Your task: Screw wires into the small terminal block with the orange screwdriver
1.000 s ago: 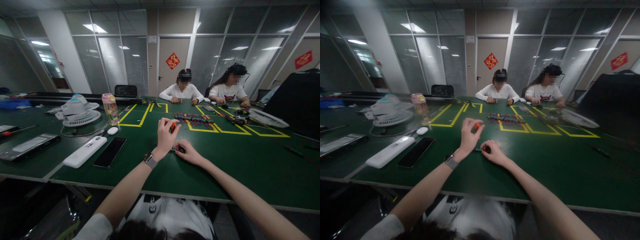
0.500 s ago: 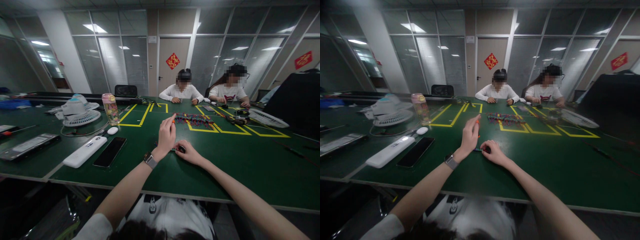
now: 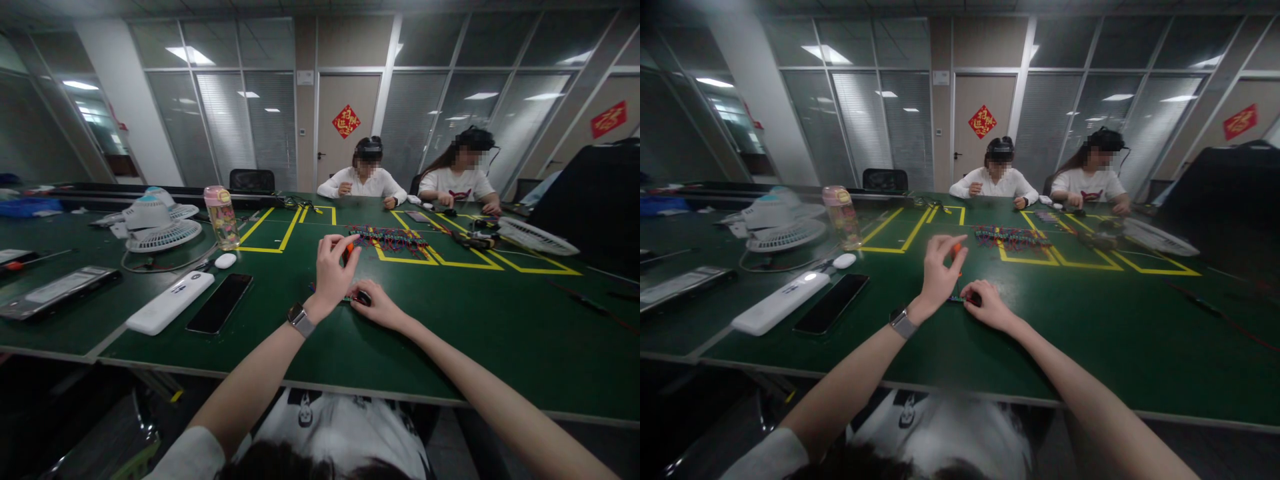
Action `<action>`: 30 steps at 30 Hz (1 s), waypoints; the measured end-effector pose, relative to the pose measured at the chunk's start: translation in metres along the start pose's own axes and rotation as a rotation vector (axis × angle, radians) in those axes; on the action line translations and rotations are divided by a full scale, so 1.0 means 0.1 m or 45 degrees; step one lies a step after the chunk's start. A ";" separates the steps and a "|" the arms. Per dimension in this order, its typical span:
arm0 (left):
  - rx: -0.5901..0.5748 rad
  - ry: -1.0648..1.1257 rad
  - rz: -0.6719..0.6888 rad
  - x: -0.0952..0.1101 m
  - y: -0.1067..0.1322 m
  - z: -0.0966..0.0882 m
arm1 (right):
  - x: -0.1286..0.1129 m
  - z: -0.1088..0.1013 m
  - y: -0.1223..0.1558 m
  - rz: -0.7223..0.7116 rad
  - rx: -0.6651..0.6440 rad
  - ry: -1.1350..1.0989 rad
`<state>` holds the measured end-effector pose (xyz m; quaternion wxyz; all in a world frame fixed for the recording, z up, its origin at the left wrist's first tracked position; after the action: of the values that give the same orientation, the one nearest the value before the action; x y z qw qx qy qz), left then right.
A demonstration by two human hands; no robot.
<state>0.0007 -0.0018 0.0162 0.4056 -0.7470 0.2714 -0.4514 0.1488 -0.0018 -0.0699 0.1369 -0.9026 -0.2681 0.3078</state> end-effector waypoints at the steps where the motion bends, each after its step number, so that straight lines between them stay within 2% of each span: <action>1: -0.007 0.025 0.000 0.00 0.00 0.00 | 0.00 0.00 0.00 0.000 -0.003 0.001; 7: -0.075 0.140 0.007 -0.04 0.00 0.02 | -0.01 0.00 0.00 0.002 -0.009 -0.005; 19: -0.017 -0.020 -0.016 -0.03 0.00 0.01 | 0.02 0.01 0.00 -0.023 0.016 -0.015; 30: -0.068 0.088 -0.016 -0.05 -0.01 0.04 | 0.01 0.00 0.01 -0.011 0.008 -0.025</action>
<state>0.0018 0.0043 0.0136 0.3731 -0.7432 0.2927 -0.4721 0.1493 -0.0020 -0.0706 0.1384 -0.8980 -0.2724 0.3168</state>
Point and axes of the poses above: each hand's wrist, its own y-axis away from the middle knuckle, its own z-axis out of the palm, x = y × z, the point moved 2 cm from there along -y, towards the middle knuckle
